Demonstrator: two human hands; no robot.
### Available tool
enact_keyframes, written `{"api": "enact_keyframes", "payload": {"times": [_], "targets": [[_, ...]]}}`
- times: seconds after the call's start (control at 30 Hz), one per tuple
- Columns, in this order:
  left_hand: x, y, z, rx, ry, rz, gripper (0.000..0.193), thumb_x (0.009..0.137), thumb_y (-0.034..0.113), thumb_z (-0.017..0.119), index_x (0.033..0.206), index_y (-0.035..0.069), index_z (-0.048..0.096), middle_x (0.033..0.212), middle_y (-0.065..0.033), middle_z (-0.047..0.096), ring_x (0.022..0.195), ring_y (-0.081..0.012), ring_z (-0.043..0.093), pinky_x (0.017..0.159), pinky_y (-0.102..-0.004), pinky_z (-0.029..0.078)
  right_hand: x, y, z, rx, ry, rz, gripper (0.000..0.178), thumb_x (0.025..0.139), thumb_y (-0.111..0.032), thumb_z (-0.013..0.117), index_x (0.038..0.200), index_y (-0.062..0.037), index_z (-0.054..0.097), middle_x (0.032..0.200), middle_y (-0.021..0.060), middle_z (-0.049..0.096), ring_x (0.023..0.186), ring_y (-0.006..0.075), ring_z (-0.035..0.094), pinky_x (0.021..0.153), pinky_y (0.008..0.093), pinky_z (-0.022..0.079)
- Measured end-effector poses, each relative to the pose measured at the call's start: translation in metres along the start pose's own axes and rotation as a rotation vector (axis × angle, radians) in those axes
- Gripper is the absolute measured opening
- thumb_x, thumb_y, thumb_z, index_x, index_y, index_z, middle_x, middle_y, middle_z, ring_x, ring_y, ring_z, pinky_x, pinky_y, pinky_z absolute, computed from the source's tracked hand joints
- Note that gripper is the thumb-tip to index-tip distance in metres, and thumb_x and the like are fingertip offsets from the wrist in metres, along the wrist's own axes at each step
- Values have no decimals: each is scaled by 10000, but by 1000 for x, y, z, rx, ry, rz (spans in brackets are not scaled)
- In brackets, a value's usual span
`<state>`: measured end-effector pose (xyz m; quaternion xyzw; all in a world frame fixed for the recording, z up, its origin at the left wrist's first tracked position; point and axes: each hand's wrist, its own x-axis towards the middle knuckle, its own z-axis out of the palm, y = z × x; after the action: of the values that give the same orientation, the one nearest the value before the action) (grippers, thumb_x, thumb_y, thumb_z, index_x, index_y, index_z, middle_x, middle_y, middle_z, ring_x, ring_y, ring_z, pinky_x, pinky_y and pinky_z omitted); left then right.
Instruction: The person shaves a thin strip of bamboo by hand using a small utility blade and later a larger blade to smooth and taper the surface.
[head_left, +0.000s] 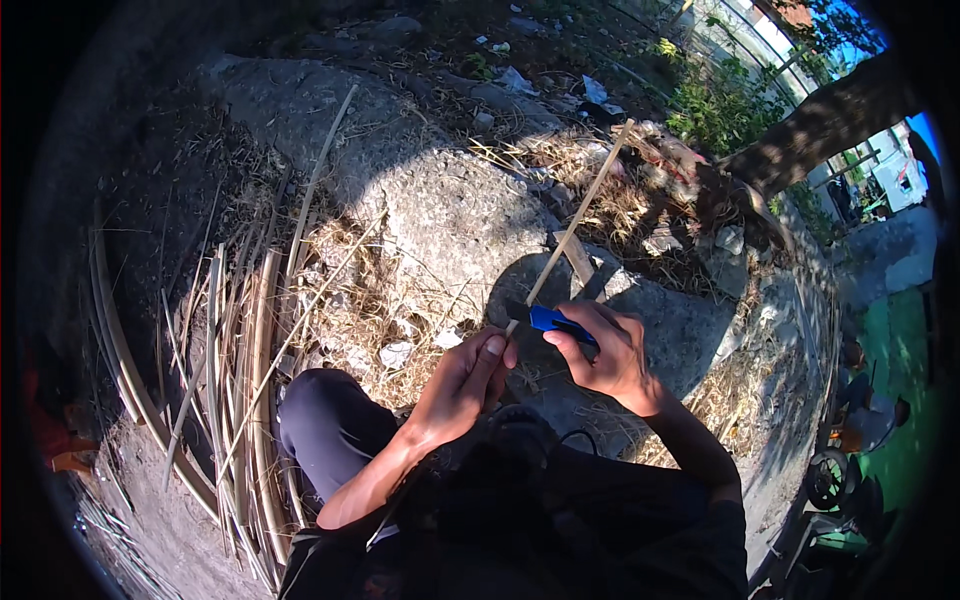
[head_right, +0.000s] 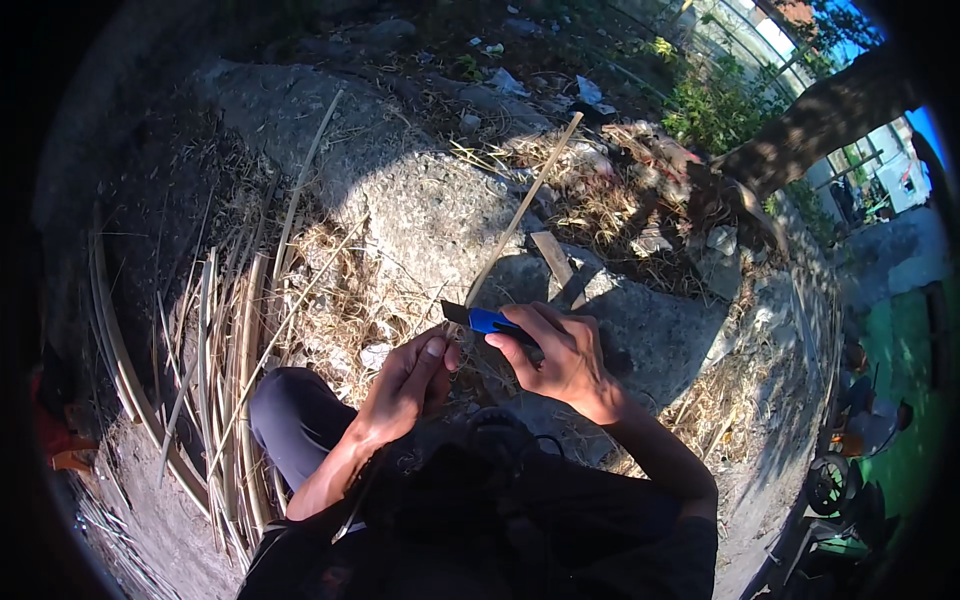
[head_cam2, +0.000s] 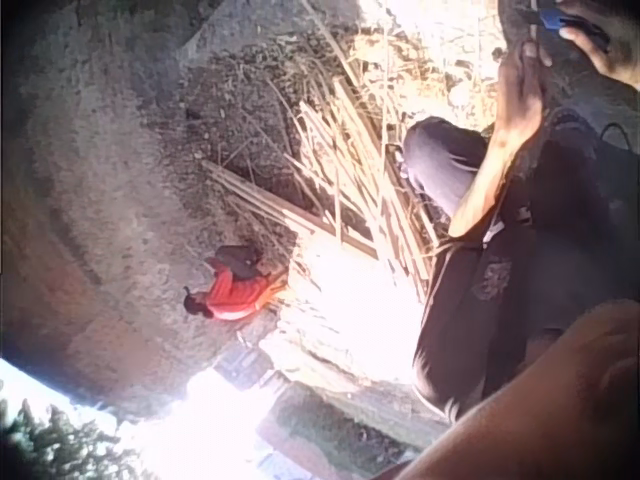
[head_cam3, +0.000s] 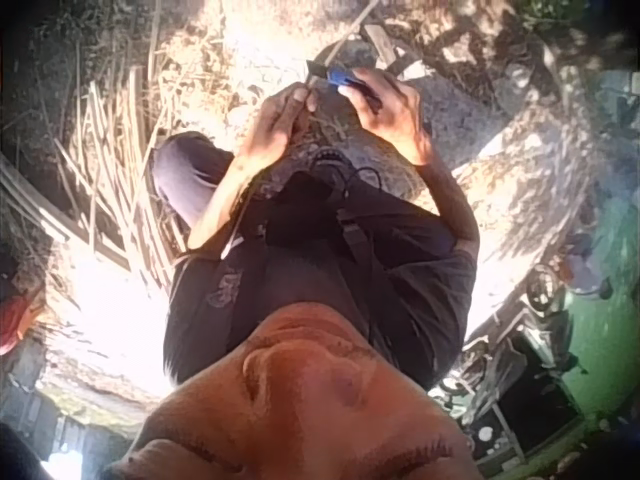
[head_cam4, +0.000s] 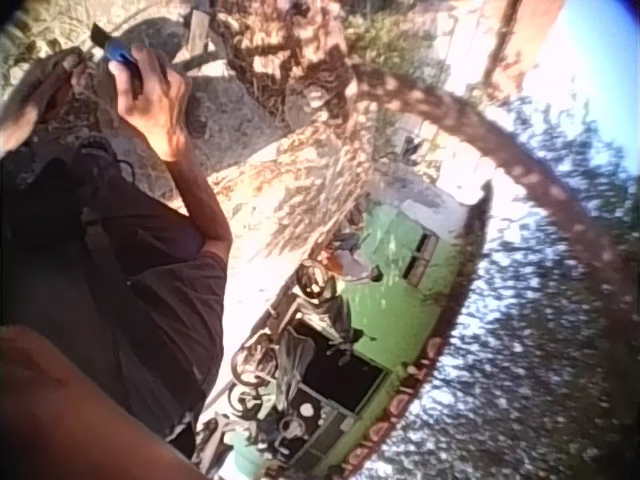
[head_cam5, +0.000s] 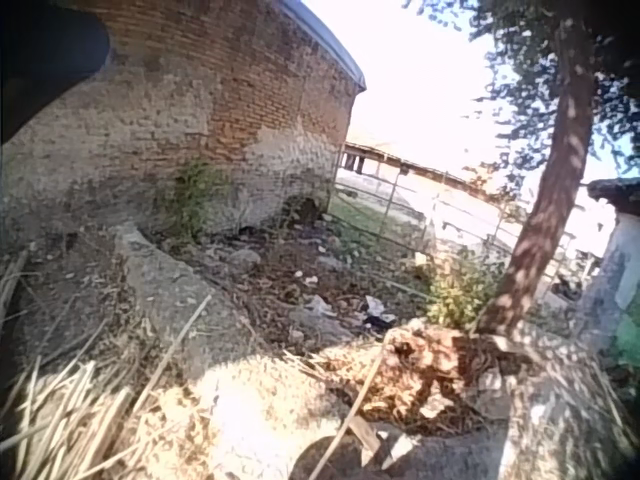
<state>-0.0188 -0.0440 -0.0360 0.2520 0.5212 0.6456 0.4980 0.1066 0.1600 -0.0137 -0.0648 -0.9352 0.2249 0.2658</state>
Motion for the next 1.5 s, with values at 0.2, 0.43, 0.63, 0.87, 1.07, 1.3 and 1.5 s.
{"api": "enact_keyframes", "payload": {"times": [0.2, 0.43, 0.63, 0.87, 1.07, 1.3, 1.5], "targets": [[-6, -1, 2, 104, -45, -40, 301, 1163, 259, 416, 987, 71, 573, 672, 38, 427, 597, -66, 387, 558, -267, 332, 35, 53, -49, -131, 195, 385, 248, 986, -248, 746, 1078, -18, 736, 774, 168, 723, 659, 262, 723, 605, 360, 523], [-8, -19, 2, 193, -79, -24, 370, 1165, 358, 407, 983, 77, 566, 610, 51, 418, 520, -60, 377, 509, -263, 332, 45, 139, -75, -280, 384, 286, 278, 1025, -290, 695, 1038, -13, 728, 655, 103, 627, 565, 157, 552, 521, 354, 401], [-3, -24, 1, 79, -9, -65, 339, 1160, 330, 445, 1022, 52, 581, 608, 58, 403, 491, -59, 349, 484, -257, 314, 41, 128, -106, 462, 539, 771, 385, 1078, -409, 606, 1154, -53, 733, 694, -63, 543, 480, 4, 361, 459, 213, 252], [-5, -17, 3, 51, -193, -133, 313, 1154, 302, 455, 1072, 20, 562, 645, 12, 478, 511, -83, 471, 493, -257, 382, 50, 75, -66, 719, 226, 730, 364, 1053, -282, 679, 1302, -17, 668, 1022, 104, 747, 498, -27, 339, 459, 197, 250], [-4, -12, 12, -49, -74, -84, 277, 1112, 207, 566, 1237, -37, 599, 911, -82, 680, 714, -147, 687, 612, -276, 568, 48, 75, -66, 851, 221, 727, 289, 1036, -204, 698, 1258, -20, 665, 1001, 91, 738, 488, -30, 353, 459, 193, 259], [-1, -17, 6, -44, -16, -39, 217, 1065, 116, 642, 1207, -48, 621, 929, -106, 720, 648, -150, 704, 512, -267, 554, 49, 60, -58, 725, 151, 726, 375, 1072, -228, 627, 1350, 25, 620, 999, 90, 743, 483, -37, 346, 442, 196, 250], [-1, -10, 5, -21, 118, -32, 286, 1053, 187, 681, 1233, -23, 608, 917, -96, 693, 592, -115, 626, 435, -235, 445, 22, 31, -38, 466, 323, 388, 424, 1091, -276, 542, 1414, -2, 527, 828, -10, 602, 677, 72, 479, 639, 279, 404]]}}
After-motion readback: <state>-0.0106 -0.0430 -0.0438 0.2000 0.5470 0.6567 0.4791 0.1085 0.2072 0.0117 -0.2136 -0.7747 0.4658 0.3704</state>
